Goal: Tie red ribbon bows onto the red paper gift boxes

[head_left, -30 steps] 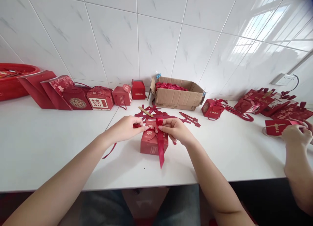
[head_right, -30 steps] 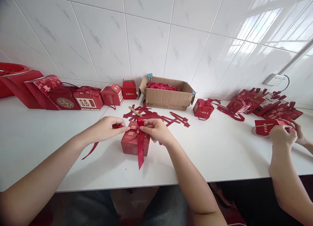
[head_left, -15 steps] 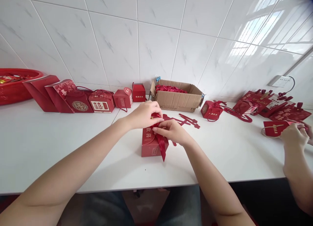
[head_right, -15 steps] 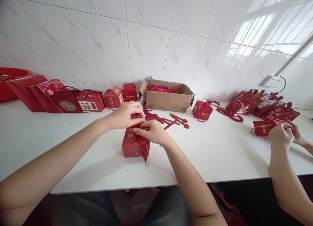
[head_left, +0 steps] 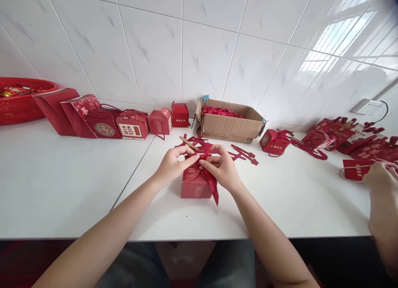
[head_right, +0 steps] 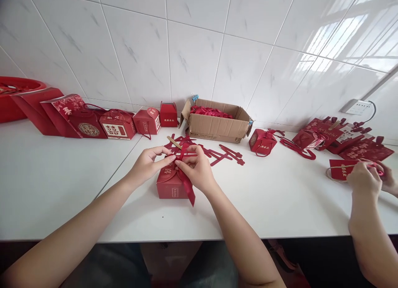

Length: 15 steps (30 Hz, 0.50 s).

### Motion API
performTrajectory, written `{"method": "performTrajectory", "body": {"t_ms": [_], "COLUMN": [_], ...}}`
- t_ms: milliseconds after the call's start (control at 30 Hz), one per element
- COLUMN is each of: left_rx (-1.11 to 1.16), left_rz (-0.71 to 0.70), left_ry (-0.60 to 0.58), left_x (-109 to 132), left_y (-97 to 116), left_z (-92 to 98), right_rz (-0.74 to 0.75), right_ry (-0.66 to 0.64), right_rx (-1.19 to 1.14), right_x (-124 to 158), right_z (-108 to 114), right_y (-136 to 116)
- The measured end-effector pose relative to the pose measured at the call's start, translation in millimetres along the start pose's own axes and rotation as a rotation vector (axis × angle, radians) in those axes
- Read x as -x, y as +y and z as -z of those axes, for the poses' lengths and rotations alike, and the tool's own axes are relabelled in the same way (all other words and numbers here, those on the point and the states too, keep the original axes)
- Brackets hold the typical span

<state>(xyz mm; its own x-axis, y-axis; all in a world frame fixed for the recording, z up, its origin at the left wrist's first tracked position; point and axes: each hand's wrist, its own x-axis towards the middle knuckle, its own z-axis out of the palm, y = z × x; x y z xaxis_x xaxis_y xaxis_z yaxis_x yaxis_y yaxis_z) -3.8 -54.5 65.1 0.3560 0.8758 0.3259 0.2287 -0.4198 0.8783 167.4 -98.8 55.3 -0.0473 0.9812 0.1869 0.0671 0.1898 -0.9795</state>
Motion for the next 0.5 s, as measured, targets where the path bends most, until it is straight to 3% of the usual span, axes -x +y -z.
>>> {"method": "performTrajectory", "body": {"t_ms": [233,500], "left_rx": [0.119,0.203], "left_rz": [-0.07,0.072], "left_ry": [-0.188,-0.162], "left_x": [7.3,10.0], "left_y": [-0.6,-2.5], "left_z": [3.6,2.9], "right_rz": [0.052,0.053], "right_ry": [-0.032,-0.013], "right_rx": [0.031,0.026], "right_x": [2.8,4.1], "right_z": [-1.9,-3.0], "right_y": [1.1,3.0]}}
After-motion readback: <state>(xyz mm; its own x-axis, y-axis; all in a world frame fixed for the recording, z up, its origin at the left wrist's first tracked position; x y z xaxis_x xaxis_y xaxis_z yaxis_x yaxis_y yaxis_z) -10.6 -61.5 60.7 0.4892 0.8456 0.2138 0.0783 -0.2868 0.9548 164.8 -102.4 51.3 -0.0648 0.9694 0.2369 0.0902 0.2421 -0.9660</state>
